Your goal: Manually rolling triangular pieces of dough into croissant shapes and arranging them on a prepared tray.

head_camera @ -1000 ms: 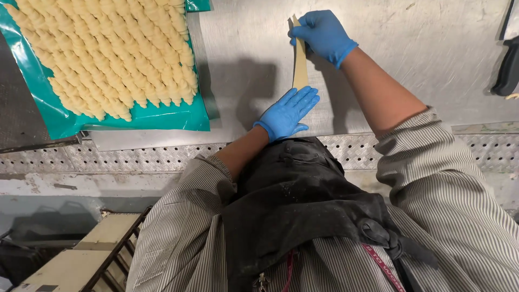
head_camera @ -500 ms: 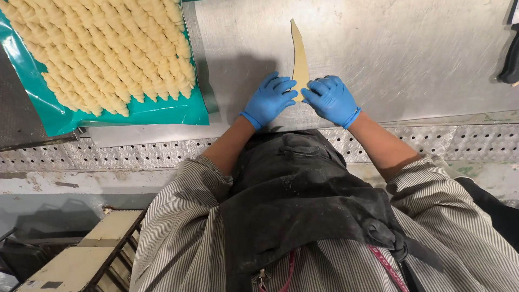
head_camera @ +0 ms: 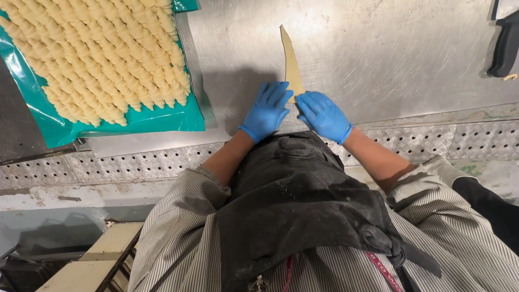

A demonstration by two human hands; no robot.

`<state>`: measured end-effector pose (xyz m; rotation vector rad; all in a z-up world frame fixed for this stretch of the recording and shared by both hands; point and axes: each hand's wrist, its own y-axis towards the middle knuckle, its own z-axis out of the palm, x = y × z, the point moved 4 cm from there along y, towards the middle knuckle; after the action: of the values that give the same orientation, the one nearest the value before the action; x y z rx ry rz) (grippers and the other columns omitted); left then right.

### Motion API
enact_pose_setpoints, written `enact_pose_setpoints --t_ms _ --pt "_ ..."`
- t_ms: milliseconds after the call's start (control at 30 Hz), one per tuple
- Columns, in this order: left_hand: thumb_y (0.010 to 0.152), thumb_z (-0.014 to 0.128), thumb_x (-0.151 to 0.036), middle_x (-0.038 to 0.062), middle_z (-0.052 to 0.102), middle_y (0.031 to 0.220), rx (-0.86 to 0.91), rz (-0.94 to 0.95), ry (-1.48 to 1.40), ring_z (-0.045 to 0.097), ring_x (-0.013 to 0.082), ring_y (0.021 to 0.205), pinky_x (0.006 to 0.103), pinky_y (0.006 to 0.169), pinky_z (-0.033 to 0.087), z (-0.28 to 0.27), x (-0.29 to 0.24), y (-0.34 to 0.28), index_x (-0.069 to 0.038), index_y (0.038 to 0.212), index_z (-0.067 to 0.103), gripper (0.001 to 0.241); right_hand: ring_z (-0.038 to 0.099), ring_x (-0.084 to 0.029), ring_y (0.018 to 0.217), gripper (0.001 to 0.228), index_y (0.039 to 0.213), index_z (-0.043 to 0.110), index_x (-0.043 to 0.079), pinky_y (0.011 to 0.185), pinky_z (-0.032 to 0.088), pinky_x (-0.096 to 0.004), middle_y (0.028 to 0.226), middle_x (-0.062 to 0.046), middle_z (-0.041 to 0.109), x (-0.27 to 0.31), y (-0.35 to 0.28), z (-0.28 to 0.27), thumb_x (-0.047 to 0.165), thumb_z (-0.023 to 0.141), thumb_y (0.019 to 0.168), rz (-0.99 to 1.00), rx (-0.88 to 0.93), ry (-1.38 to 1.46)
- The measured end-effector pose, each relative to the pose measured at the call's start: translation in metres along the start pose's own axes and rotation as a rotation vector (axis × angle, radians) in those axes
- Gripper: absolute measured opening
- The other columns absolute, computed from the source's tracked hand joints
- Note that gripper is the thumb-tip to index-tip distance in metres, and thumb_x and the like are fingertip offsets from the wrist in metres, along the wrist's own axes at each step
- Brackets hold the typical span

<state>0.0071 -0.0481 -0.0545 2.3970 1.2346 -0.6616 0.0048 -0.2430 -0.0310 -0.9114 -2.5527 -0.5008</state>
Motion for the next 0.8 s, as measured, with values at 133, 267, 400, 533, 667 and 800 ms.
enact_pose_setpoints --t_ms 133,267,400,533,667,800 --pt "0.095 0.064 -0.023 0.016 0.040 0.159 0.078 0.032 0.119 0.036 0.0337 0.148 0.0546 0.120 0.030 0.014 -0.016 -0.018 -0.005 0.152 0.046 0.063 0.048 -0.043 0.139 0.072 0.145 0.048 -0.007 0.116 0.038 -0.055 0.149 -0.027 0.048 0.019 -0.006 0.016 0.033 0.069 0.089 0.189 0.186 -0.017" --pt "0.098 0.063 -0.023 0.016 0.029 0.167 0.130 -0.088 0.044 0.028 0.0314 0.156 0.0534 0.126 0.024 0.009 -0.009 -0.004 -0.004 0.161 0.035 0.071 0.039 -0.045 0.146 0.068 0.151 0.043 -0.007 0.122 0.029 -0.055 0.156 -0.030 0.042 0.011 0.016 0.016 0.031 0.064 0.099 0.296 0.169 -0.048" --pt "0.098 0.063 -0.021 0.021 0.028 0.165 0.105 -0.139 -0.064 0.025 0.0365 0.155 0.0541 0.127 0.021 0.000 -0.012 -0.004 -0.002 0.159 0.032 0.071 0.038 -0.047 0.148 0.066 0.152 0.042 -0.007 0.124 0.030 -0.056 0.157 -0.029 0.041 0.010 0.020 0.000 0.027 0.063 0.099 0.323 0.140 0.024" --pt "0.097 0.063 -0.020 0.022 0.027 0.165 0.115 -0.096 -0.035 0.025 0.0371 0.155 0.0520 0.128 0.020 0.012 -0.011 -0.011 -0.001 0.159 0.031 0.072 0.039 -0.046 0.146 0.067 0.149 0.043 -0.005 0.122 0.030 -0.055 0.156 -0.027 0.043 0.010 0.002 0.020 0.028 0.064 0.095 0.257 0.177 -0.011" --pt "0.099 0.061 -0.015 0.023 0.026 0.167 0.074 -0.183 -0.093 0.026 0.0369 0.157 0.0499 0.130 0.020 0.005 -0.001 0.009 0.000 0.161 0.029 0.071 0.039 -0.046 0.146 0.066 0.152 0.042 -0.007 0.123 0.030 -0.056 0.155 -0.030 0.042 0.000 0.036 0.010 0.028 0.065 0.100 0.273 0.134 -0.063" --pt "0.101 0.060 -0.015 0.026 0.025 0.167 -0.132 -0.307 -0.212 0.025 0.0426 0.157 0.0517 0.130 0.020 -0.022 0.004 0.016 0.003 0.160 0.028 0.070 0.044 -0.048 0.138 0.067 0.148 0.044 -0.009 0.119 0.035 -0.054 0.147 -0.031 0.047 0.014 0.053 -0.011 0.024 0.067 0.095 0.285 0.166 0.098"
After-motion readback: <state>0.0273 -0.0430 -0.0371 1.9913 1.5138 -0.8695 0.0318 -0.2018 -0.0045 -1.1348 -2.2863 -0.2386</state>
